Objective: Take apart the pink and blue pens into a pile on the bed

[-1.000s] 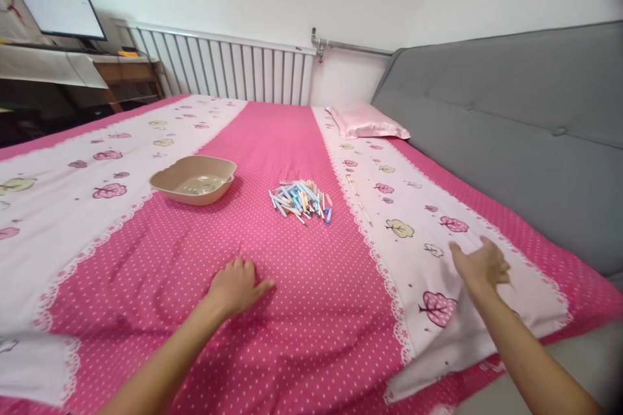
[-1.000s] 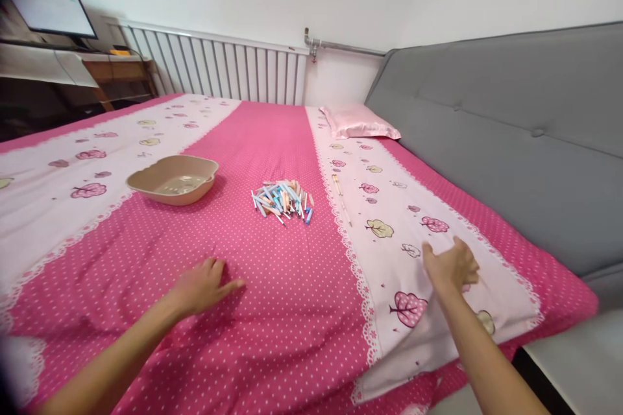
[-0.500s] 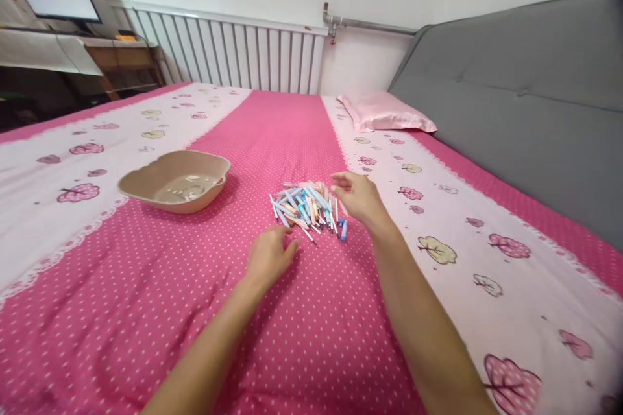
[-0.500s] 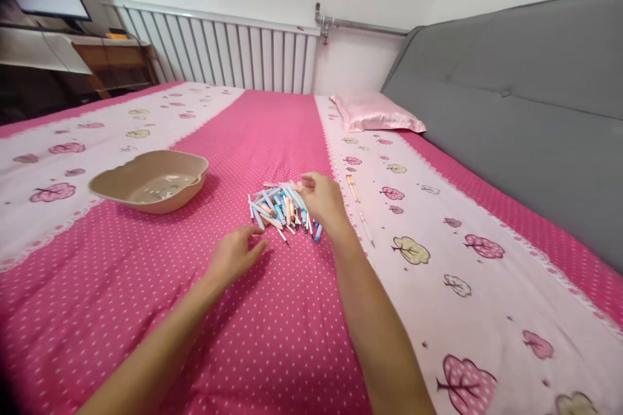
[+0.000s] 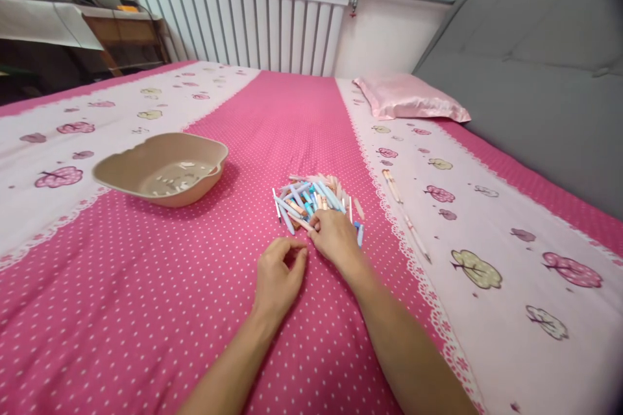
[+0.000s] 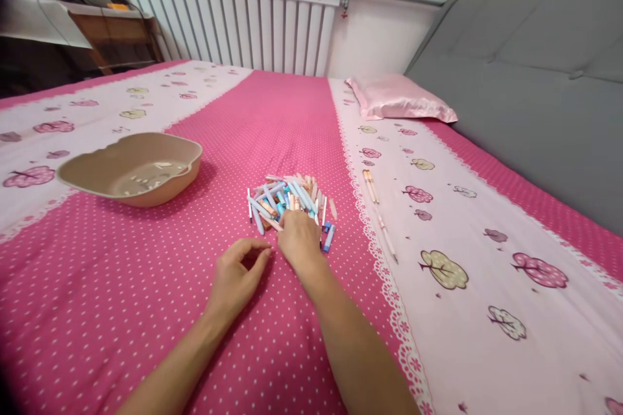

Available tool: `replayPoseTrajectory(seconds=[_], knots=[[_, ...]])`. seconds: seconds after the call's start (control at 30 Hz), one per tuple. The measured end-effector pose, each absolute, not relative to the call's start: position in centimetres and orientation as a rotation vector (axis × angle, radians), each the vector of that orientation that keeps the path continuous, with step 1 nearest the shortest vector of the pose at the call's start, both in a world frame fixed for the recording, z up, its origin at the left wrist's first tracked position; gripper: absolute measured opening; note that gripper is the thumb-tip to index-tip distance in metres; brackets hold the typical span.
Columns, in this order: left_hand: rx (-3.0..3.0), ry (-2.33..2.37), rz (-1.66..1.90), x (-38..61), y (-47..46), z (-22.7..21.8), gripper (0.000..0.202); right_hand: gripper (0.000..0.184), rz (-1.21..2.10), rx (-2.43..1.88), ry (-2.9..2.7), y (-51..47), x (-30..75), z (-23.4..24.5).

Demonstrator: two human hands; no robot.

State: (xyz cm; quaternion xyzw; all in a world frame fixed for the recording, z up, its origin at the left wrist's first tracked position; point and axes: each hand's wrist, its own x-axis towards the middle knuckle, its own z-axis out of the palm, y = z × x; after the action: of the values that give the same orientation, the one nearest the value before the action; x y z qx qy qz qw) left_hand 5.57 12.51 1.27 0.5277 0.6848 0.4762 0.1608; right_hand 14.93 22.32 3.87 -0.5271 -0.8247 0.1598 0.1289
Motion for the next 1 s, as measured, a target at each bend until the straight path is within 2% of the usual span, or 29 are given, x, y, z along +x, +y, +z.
replayPoseTrajectory(seconds=[0.2,0.43,0.63,0.73,0.87,1.0], knots=[[1.279,1.896,1.368,5.3,12.3,0.9,0.020,0.011,0.608,-1.558,-2.394,22.3,16.6,5.8],[1.008,1.597,1.451,5.4,11.7,1.5,0.035,0.013,1.261,-1.218,-2.332,21.9,17.9,7.1],[0.791,1.393,1.587,5.4,11.5,2.1,0.026,0.014,1.411,-0.927,-2.405,20.6,16.8,6.2],[0.700,1.378,1.641,5.2,11.5,1.8,0.026,0.018,1.329,-1.083,-2.425,21.1,17.6,7.1],[0.685,1.398,1.662,5.3,11.4,1.8,0.027,0.016,0.783,-1.595,-2.363,22.3,18.6,7.6],[0.760,1.407,1.606,5.6,11.2,2.2,0.025,0.020,0.654,-1.650,-2.515,22.4,17.6,6.2]])
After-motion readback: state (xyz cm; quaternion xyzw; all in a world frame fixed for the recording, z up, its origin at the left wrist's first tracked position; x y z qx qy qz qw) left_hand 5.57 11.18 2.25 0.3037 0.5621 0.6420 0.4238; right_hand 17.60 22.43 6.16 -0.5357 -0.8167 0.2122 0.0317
